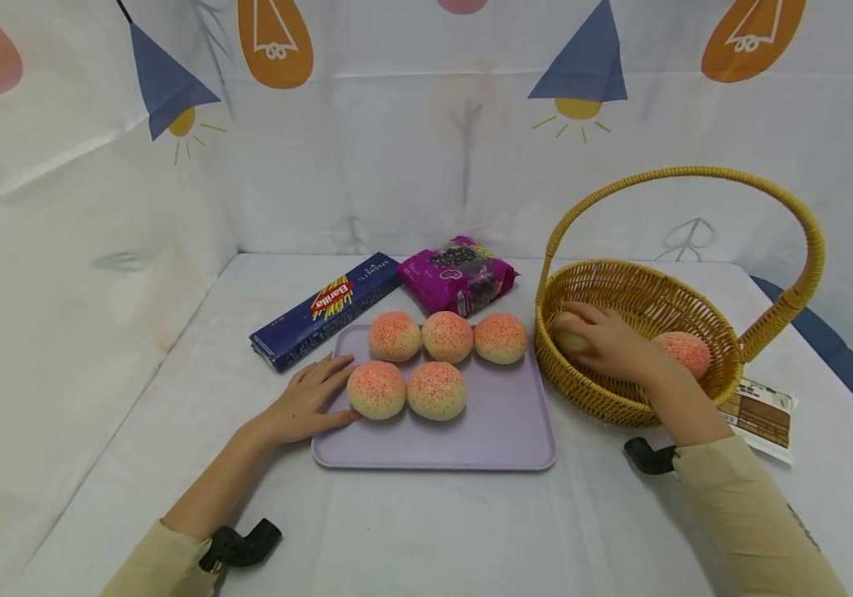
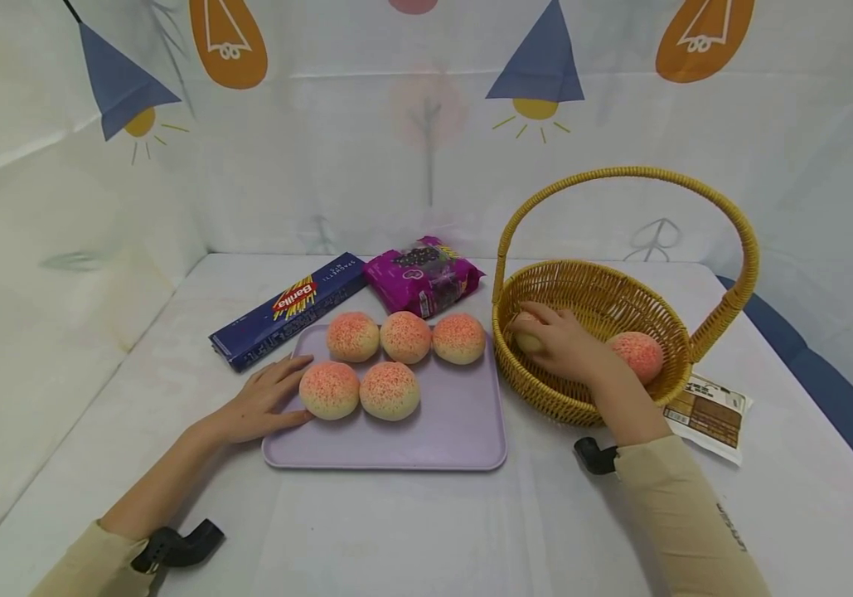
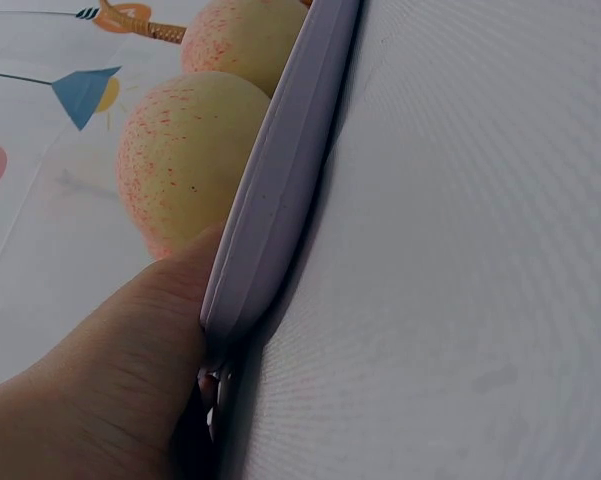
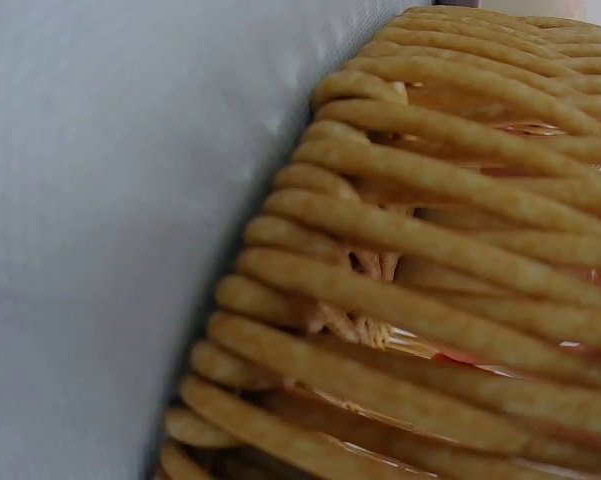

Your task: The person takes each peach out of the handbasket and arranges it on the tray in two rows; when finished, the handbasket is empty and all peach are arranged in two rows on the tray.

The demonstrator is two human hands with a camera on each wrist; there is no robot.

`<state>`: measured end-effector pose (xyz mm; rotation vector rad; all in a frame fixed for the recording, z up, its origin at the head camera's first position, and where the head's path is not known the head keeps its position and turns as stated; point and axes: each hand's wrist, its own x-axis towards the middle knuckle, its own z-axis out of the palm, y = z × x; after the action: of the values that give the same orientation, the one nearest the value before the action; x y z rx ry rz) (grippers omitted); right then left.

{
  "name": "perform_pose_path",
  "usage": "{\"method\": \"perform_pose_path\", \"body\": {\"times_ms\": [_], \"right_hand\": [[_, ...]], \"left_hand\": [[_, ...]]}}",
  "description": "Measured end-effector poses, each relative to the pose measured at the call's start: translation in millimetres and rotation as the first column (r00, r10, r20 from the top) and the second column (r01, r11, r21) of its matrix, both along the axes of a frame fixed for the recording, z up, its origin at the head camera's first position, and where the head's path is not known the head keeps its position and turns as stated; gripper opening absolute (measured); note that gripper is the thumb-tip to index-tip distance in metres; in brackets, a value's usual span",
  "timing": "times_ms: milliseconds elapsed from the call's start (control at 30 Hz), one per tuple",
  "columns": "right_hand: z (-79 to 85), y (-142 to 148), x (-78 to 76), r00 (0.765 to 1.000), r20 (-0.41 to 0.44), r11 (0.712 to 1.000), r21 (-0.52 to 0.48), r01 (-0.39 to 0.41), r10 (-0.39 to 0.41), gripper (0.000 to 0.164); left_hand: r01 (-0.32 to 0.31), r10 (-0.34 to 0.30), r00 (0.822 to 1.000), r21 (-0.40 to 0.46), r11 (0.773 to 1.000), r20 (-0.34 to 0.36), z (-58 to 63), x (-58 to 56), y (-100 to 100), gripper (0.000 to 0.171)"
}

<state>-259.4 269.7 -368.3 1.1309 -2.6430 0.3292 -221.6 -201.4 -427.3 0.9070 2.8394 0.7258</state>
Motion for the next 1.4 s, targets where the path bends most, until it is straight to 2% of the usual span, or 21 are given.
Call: {"method": "perform_pose_path", "body": {"times_ms": [267,600,1033,1400], "right_hand": [[-0.9,-1.5,-1.1,1.0,-0.007,0.999,-0.028,0.019,-0.019,0.046],[-1.2,-0.9,0.8,0.997,-0.078,0.995,-0.091,-0.037,0.03,0.048],[18.1,-5.1,5.7,0.992,-0.118,0.988,-0.149,0.034,-0.052,0.051],[33.2,-21.3,26.2,0.979,-0.17,0.977,-0.199,0.078,-0.113,0.052]], "left_hand": [[0.004,-0.004,1.0,0.004,1.0,-0.009,0.5,1.1,0.0,0.072],[0.003,-0.003,1.0,0.015,1.0,-0.015,1.0,2.0,-0.8,0.071],[0.001,-0.001,1.0,0.01,1.0,-0.011,4.6,-1.6,0.8,0.071],[0.005,-0.006,1.0,0.012,1.0,0.012,4.0,1.2,0.9,0.073]]}}
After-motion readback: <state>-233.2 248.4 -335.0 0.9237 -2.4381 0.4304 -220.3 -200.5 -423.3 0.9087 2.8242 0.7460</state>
